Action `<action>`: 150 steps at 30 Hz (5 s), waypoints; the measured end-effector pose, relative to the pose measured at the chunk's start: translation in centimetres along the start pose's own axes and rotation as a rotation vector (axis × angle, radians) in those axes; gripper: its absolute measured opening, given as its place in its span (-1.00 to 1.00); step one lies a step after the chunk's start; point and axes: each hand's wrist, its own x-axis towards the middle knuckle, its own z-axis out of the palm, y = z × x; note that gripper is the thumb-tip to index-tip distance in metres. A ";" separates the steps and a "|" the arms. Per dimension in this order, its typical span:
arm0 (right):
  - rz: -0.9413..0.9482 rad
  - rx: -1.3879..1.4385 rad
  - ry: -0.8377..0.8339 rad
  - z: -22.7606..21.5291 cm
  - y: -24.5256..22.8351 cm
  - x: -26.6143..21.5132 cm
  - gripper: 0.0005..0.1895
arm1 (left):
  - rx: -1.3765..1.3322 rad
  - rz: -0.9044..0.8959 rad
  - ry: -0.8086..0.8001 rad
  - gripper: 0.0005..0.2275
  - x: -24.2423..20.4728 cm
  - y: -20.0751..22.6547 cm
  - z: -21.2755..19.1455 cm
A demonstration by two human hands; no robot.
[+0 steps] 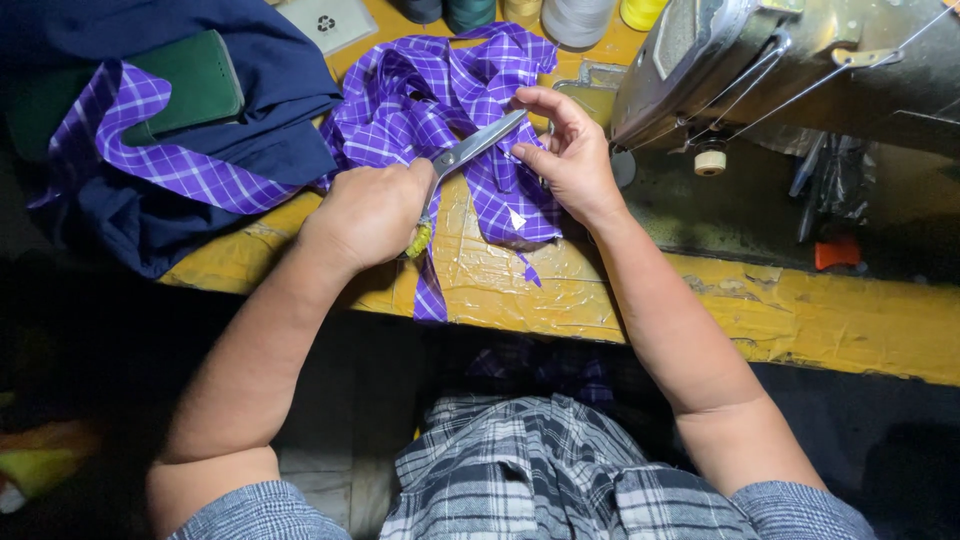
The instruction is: Trimming excess threads and fabric from sewn strips using scissors
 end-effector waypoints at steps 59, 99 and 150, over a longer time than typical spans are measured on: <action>0.092 0.045 -0.018 -0.3 -0.9 0.0 -0.63 | 0.104 0.012 0.255 -0.88 -7.3 -0.8 -0.9; 0.068 0.086 -0.199 0.1 -2.3 -0.5 -0.35 | -0.104 -0.027 -0.085 -0.69 -2.8 -0.4 -2.0; 0.455 0.413 0.294 -0.2 2.4 0.3 -0.81 | -1.857 0.298 -0.238 -0.48 -4.0 7.4 10.4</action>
